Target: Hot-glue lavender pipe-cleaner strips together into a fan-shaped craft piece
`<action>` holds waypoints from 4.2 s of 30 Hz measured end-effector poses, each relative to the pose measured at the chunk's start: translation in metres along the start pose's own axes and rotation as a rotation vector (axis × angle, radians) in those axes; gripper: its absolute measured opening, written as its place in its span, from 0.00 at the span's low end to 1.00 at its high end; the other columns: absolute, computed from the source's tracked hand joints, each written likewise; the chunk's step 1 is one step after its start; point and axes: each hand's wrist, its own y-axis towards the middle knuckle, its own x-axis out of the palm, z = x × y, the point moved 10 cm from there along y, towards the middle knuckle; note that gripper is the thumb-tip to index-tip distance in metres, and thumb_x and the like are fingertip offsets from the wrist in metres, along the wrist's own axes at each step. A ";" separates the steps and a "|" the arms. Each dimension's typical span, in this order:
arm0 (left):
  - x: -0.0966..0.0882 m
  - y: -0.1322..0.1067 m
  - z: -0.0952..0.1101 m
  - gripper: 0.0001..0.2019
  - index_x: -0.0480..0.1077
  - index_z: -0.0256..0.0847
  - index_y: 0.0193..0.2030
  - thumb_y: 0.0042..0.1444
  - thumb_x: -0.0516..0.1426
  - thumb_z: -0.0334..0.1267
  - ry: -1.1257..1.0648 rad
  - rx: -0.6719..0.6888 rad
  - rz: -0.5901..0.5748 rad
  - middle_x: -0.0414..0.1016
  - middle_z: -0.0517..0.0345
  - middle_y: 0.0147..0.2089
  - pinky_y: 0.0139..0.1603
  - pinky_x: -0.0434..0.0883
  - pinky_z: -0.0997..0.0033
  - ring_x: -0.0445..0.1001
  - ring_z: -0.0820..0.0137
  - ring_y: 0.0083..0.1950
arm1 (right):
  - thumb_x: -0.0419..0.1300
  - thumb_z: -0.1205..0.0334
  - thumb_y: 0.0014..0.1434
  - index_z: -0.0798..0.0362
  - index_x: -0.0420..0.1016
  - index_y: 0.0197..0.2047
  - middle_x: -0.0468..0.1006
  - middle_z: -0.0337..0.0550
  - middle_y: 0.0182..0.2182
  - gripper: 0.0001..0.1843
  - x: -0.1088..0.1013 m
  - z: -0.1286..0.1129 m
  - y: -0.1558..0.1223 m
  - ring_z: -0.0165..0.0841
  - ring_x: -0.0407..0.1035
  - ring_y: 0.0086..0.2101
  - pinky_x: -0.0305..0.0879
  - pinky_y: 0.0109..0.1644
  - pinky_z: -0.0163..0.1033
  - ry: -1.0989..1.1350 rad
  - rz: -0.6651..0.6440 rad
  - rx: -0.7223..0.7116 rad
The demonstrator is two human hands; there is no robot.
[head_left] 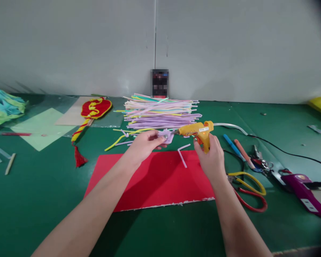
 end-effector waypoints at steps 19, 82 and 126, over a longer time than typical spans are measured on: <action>-0.018 -0.006 0.026 0.09 0.71 0.35 0.35 0.50 0.58 0.39 0.033 0.096 0.045 0.74 0.56 0.33 0.40 0.69 0.67 0.73 0.69 0.35 | 0.57 0.49 0.51 0.54 0.72 0.39 0.68 0.47 0.34 0.19 0.040 0.001 -0.014 0.39 0.65 0.36 0.64 0.40 0.45 -0.013 -0.281 0.007; 0.037 -0.009 0.011 0.08 0.71 0.38 0.31 0.54 0.52 0.37 0.513 0.267 -0.106 0.73 0.58 0.32 0.33 0.62 0.72 0.69 0.69 0.33 | 0.63 0.55 0.48 0.53 0.73 0.33 0.74 0.37 0.24 0.11 0.048 -0.008 -0.020 0.27 0.67 0.24 0.65 0.33 0.35 0.918 -0.423 0.444; 0.033 -0.010 0.012 0.08 0.72 0.39 0.37 0.53 0.54 0.37 0.425 0.253 -0.087 0.76 0.58 0.37 0.38 0.66 0.70 0.72 0.67 0.37 | 0.63 0.55 0.48 0.53 0.73 0.33 0.75 0.39 0.29 0.11 0.047 -0.003 -0.019 0.28 0.69 0.30 0.66 0.39 0.36 0.917 -0.403 0.439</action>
